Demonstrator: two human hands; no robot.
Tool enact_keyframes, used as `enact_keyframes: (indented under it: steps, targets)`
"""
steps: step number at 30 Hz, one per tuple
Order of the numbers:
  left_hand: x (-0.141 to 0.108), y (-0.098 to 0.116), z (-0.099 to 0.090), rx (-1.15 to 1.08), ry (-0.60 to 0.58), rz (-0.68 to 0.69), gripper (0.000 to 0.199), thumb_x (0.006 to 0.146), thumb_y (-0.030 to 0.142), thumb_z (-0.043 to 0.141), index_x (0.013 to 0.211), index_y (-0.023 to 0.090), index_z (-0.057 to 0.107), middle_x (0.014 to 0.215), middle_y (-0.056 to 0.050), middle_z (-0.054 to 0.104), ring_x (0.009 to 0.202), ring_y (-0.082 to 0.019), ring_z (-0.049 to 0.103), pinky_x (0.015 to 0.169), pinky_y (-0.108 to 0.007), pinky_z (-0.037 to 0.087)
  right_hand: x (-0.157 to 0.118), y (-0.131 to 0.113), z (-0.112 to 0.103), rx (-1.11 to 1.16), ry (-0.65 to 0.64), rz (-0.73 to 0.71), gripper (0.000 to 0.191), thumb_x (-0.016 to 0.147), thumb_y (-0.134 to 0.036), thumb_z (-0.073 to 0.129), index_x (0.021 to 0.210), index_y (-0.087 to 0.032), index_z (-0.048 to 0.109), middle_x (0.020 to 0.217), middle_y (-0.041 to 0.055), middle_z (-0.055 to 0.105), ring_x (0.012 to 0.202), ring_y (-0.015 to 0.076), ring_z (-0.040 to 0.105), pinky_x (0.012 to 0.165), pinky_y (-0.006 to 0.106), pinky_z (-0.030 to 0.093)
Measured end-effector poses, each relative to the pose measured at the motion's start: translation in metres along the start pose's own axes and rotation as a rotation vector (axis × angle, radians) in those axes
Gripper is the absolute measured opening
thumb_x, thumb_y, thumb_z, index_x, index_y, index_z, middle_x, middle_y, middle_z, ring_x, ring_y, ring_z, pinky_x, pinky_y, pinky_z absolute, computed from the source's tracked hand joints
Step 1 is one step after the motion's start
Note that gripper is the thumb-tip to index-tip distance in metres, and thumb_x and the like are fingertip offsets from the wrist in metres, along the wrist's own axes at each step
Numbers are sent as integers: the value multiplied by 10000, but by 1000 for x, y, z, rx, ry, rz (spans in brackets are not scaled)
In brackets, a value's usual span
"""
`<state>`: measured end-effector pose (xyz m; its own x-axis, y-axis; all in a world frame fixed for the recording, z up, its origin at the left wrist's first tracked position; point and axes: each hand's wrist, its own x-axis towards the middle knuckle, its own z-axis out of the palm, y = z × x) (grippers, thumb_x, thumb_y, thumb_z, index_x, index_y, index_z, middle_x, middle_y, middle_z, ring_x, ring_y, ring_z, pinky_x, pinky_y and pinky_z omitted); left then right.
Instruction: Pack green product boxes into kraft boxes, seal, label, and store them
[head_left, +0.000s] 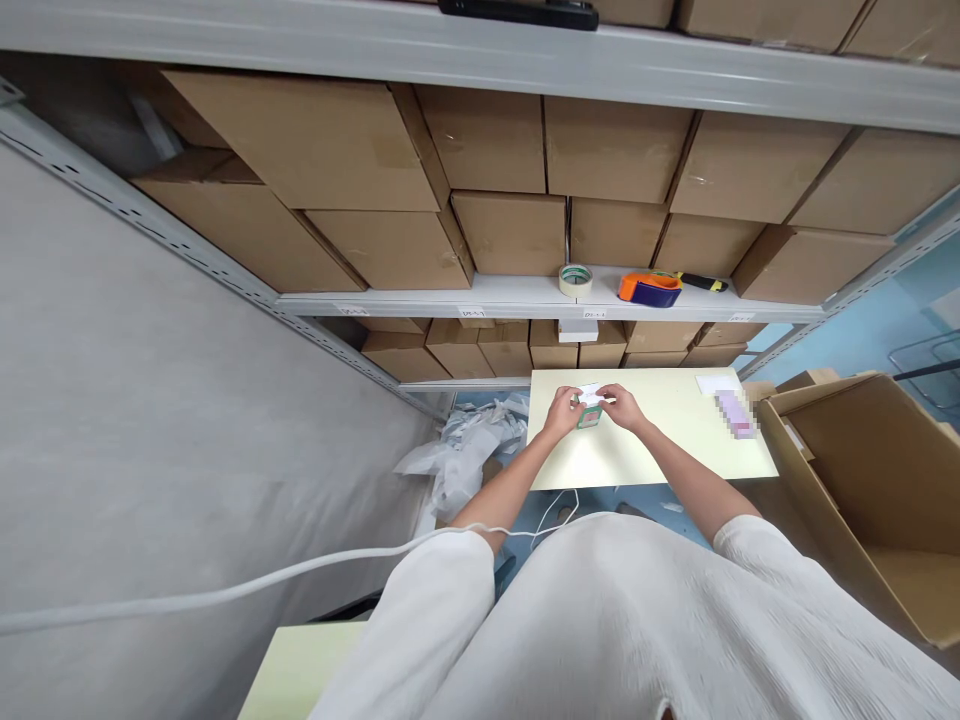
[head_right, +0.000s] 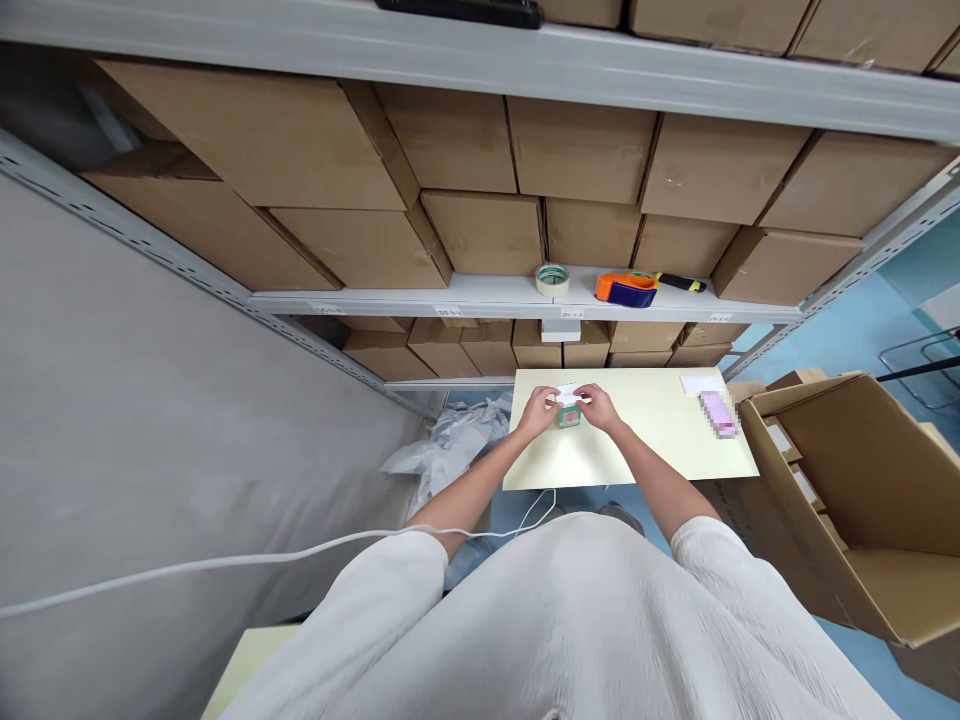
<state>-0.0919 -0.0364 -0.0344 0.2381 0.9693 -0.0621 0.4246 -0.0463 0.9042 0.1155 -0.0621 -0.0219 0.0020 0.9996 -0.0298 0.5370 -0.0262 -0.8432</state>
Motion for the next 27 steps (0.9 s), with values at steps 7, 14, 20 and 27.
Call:
enact_keyframes:
  steps: [7, 14, 20, 27]
  targets:
    - [0, 3, -2, -3, -2, -24, 244, 898, 127, 717, 1129, 205, 725, 1347, -85, 608, 887, -157, 728, 977, -350, 608, -1, -4, -4, -139, -36, -61, 231, 949, -171, 638, 1127, -229, 772, 1234, 93, 754, 1043, 217, 758, 953, 392, 645]
    - [1, 1, -2, 6, 10, 7, 274, 883, 117, 710, 1141, 207, 731, 1328, -81, 616, 884, -153, 730, 992, -359, 616, -3, -2, -3, -221, -39, -116, 229, 990, -197, 588, 1143, -217, 756, 1166, 92, 775, 1013, 221, 744, 971, 399, 623]
    - [0, -1, -2, 35, 13, 11, 294, 880, 106, 695, 1148, 224, 723, 1321, -65, 620, 912, -157, 725, 1001, -358, 620, -3, 3, 1, -164, -25, -150, 166, 953, -194, 628, 1078, -226, 732, 1133, 88, 750, 928, 208, 740, 918, 391, 637]
    - [0, 1, 4, 106, 29, -10, 376, 839, 48, 691, 1164, 235, 713, 1334, -61, 613, 905, -168, 722, 977, -382, 625, -2, 5, 4, -51, 2, -31, 134, 859, -193, 677, 971, -226, 744, 1121, 81, 725, 899, 205, 736, 941, 419, 642]
